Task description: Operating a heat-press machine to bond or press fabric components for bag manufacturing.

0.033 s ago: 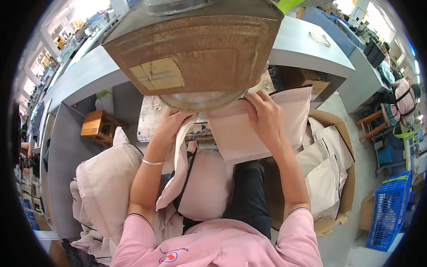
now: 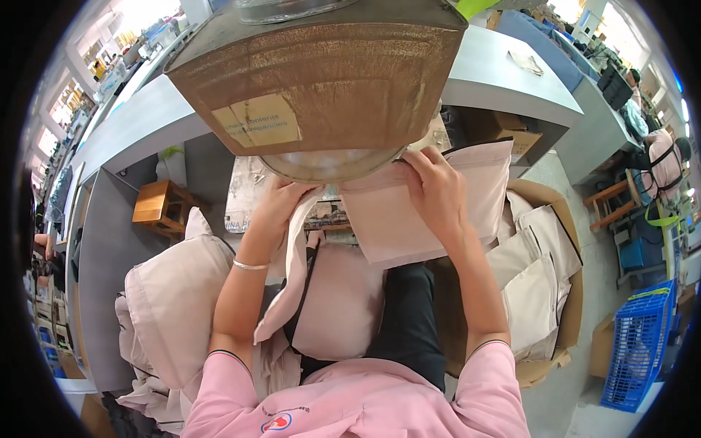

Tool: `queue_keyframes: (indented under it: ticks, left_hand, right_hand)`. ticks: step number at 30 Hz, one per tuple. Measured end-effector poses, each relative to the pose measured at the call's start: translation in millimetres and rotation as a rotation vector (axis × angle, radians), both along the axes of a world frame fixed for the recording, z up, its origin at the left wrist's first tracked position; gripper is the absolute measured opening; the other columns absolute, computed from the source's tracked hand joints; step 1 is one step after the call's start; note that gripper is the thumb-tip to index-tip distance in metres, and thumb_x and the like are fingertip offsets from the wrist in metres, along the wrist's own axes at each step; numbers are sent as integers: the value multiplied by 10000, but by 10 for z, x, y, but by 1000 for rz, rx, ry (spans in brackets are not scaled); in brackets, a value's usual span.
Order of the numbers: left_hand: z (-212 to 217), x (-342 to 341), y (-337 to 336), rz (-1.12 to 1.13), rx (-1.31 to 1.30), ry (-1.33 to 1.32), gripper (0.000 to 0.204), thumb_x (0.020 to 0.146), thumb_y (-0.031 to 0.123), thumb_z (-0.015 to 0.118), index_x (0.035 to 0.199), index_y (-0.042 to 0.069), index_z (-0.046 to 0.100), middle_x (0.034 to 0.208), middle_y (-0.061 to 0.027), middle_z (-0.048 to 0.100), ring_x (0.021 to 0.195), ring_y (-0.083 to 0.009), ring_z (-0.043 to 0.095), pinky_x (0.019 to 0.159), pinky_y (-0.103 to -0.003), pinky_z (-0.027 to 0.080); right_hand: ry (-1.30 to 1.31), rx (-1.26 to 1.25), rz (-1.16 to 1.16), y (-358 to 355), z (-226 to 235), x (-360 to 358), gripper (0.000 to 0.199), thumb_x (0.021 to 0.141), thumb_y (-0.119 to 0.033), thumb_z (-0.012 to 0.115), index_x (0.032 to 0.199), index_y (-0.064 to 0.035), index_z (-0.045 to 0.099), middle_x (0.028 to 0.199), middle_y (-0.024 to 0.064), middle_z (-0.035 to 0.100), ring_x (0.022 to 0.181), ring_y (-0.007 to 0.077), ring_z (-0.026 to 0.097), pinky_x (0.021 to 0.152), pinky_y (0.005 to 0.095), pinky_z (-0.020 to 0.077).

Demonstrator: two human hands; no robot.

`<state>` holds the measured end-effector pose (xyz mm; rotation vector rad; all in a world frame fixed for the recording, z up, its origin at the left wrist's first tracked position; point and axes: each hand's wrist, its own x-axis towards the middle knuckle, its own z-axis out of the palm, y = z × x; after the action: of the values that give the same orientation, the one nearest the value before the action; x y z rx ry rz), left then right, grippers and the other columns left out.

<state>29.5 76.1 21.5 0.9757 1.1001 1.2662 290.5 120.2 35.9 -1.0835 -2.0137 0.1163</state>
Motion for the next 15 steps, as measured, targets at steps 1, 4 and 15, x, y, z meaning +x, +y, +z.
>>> queue_keyframes:
  ticks: [1,4,15]
  left_hand:
    - [4,13,5,18,27,1,164,893,25,684,1035,-47,718,924,-71,730,766,-96,665,681,-239,543]
    - [31,30,24,54,64,-19,165,889,-1,680,1042,-56,710,913,-86,733,738,-100,670,644,-240,550]
    - [-70,26,104,181,43,-83,153,897,10,668,1029,-49,717,899,-90,737,729,-114,680,629,-245,553]
  right_hand:
    - [15,-5,-1,16,-7,-5,111,910,-129,671,1011,-93,699,916,89,662,743,328,662,638,411,521]
    - [-10,37,4,49,3,-17,110,900,-121,679,1004,-93,701,919,90,664,747,332,665,635,407,521]
    - [65,17,26,92,60,-21,133,860,-76,706,993,-73,708,891,104,663,759,325,663,649,399,514]
